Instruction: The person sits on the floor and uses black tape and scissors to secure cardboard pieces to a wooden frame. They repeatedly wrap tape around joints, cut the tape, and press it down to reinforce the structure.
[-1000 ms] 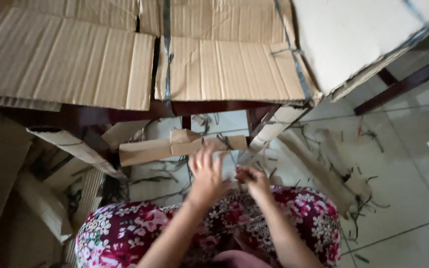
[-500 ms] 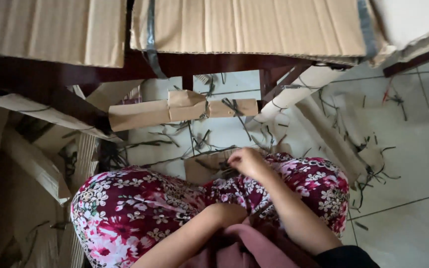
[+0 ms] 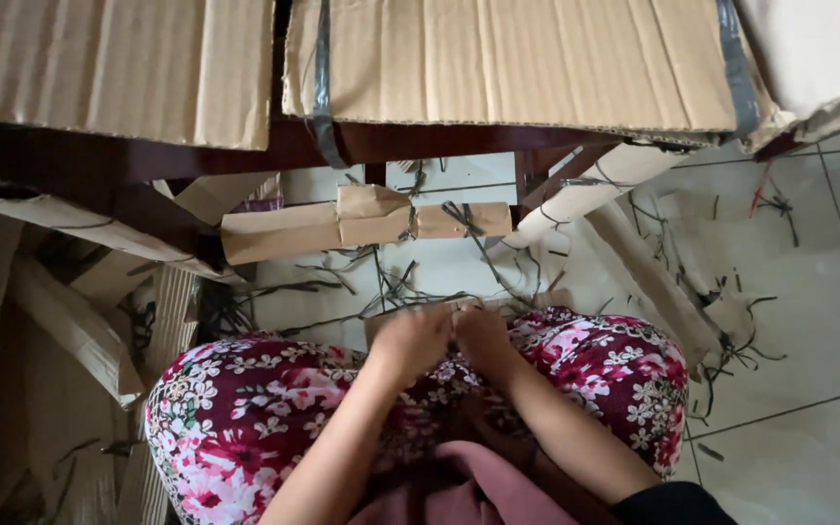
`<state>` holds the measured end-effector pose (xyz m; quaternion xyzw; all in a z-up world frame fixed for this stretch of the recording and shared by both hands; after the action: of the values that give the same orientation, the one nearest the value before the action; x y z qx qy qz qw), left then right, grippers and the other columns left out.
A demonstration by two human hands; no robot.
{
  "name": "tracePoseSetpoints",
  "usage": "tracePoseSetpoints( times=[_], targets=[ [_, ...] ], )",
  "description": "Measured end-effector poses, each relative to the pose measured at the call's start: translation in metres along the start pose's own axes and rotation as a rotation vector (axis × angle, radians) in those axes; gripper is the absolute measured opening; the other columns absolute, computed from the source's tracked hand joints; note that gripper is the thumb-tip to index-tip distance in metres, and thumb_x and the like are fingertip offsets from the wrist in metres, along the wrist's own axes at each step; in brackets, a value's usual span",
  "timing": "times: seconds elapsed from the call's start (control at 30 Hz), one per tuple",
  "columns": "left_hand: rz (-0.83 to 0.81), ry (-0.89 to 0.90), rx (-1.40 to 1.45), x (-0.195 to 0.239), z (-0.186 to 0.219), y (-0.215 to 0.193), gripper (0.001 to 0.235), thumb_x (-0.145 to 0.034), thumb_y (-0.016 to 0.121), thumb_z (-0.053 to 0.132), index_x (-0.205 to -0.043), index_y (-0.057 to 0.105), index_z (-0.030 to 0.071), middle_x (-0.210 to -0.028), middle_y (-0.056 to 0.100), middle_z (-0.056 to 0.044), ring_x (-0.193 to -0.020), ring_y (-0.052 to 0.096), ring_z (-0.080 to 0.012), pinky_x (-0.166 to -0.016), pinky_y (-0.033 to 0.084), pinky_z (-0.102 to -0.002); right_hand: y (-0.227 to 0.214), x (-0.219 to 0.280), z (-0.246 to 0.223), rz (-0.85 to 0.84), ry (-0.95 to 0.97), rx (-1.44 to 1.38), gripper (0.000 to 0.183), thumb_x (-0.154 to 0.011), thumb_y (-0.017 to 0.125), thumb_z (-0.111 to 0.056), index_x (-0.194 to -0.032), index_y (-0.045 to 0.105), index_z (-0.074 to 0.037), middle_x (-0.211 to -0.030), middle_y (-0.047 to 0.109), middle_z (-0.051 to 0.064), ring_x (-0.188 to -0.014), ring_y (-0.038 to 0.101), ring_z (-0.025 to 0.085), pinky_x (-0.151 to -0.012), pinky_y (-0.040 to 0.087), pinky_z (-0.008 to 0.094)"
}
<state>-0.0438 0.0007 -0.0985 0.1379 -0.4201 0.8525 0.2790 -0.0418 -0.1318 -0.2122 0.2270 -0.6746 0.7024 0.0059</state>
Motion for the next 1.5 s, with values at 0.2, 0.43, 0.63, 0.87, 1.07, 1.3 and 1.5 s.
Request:
tracePoseSetpoints(
  times=[0.2,0.43,0.63,0.87,1.07,1.3,1.5],
  targets=[
    [0.052,0.045,1.290,-0.044,0.035,-0.021,0.063,-0.097,0.067,0.034,-0.150,0.048,0.006,-0.147,0.057,-0.022,-0.134,0.057,-0.0376,-0.112,0.041,-0.058,-0.052,0.018,-0.028,-0.261,0.114,-0.064,0.032,-0.098,0.051,0.004,-0.128,0.060,0.007,-0.133,0.062,0.028,-0.080,0.071,0.027,-0.070,0.059,0.047],
    [0.277,0.035,1.436,-0.047,0.021,-0.028,0.026,-0.103,0.060,0.018,-0.119,0.074,0.003,-0.076,0.069,-0.003,-0.067,0.058,-0.0084,-0.063,0.050,-0.018,-0.017,-0.003,0.019,-0.172,0.162,-0.024,0.023,-0.092,0.054,-0.008,-0.074,0.070,-0.007,-0.073,0.072,0.006,-0.074,0.075,0.027,-0.063,0.060,0.040],
    [0.365,0.227,1.275,-0.038,0.015,-0.044,0.017,-0.100,0.066,0.015,-0.097,0.077,0.002,-0.063,0.065,-0.003,-0.055,0.050,-0.0081,-0.053,0.041,-0.019,-0.081,0.015,0.008,-0.149,0.120,-0.103,0.052,-0.084,0.067,-0.019,-0.132,0.054,-0.002,-0.106,0.073,0.017,-0.097,0.073,0.035,-0.080,0.059,0.054],
    [0.356,0.245,0.996,-0.015,0.022,-0.075,0.021,-0.103,0.060,0.019,-0.107,0.076,0.005,-0.073,0.074,-0.006,-0.066,0.065,-0.0140,-0.067,0.053,-0.028,-0.170,0.115,0.097,-0.373,0.201,-0.552,0.049,-0.083,0.081,-0.027,-0.118,0.061,0.000,-0.100,0.074,0.028,-0.096,0.071,0.043,-0.083,0.056,0.051],
    [0.375,0.238,0.900,-0.011,0.024,-0.073,0.023,-0.105,0.057,0.018,-0.112,0.073,0.003,-0.076,0.075,-0.005,-0.072,0.066,-0.0167,-0.073,0.054,-0.032,-0.112,0.106,0.151,-0.427,0.257,-1.247,0.030,-0.090,0.071,-0.021,-0.101,0.067,0.007,-0.062,0.062,0.013,-0.029,0.049,0.013,-0.026,0.038,0.020],
    [0.380,0.233,0.857,-0.019,0.019,-0.065,0.019,-0.104,0.056,0.015,-0.111,0.074,0.009,-0.073,0.072,-0.002,-0.074,0.066,-0.0172,-0.074,0.055,-0.032,-0.114,0.064,0.089,-0.432,-0.018,-1.571,0.076,-0.066,0.083,-0.059,-0.090,0.062,0.009,-0.058,0.054,0.018,-0.027,0.051,0.012,-0.027,0.041,0.024],
    [0.413,0.260,0.849,-0.033,0.013,-0.062,0.024,-0.106,0.054,0.010,-0.114,0.073,-0.002,-0.071,0.069,-0.009,-0.070,0.061,-0.0223,-0.070,0.053,-0.037,-0.104,0.052,0.102,-0.381,-0.144,-1.520,0.090,-0.074,0.058,-0.082,-0.096,0.064,0.006,-0.055,0.053,0.013,-0.043,0.052,0.019,-0.028,0.037,0.025]
  ],
)
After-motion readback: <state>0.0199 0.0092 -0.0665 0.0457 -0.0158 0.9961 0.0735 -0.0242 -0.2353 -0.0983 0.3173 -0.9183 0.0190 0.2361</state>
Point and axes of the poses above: each hand's wrist, its own x-axis away from the middle knuckle, its own y-axis out of the palm, z = x × y, the point moved 7 cm from there along -x, towards the middle knuckle
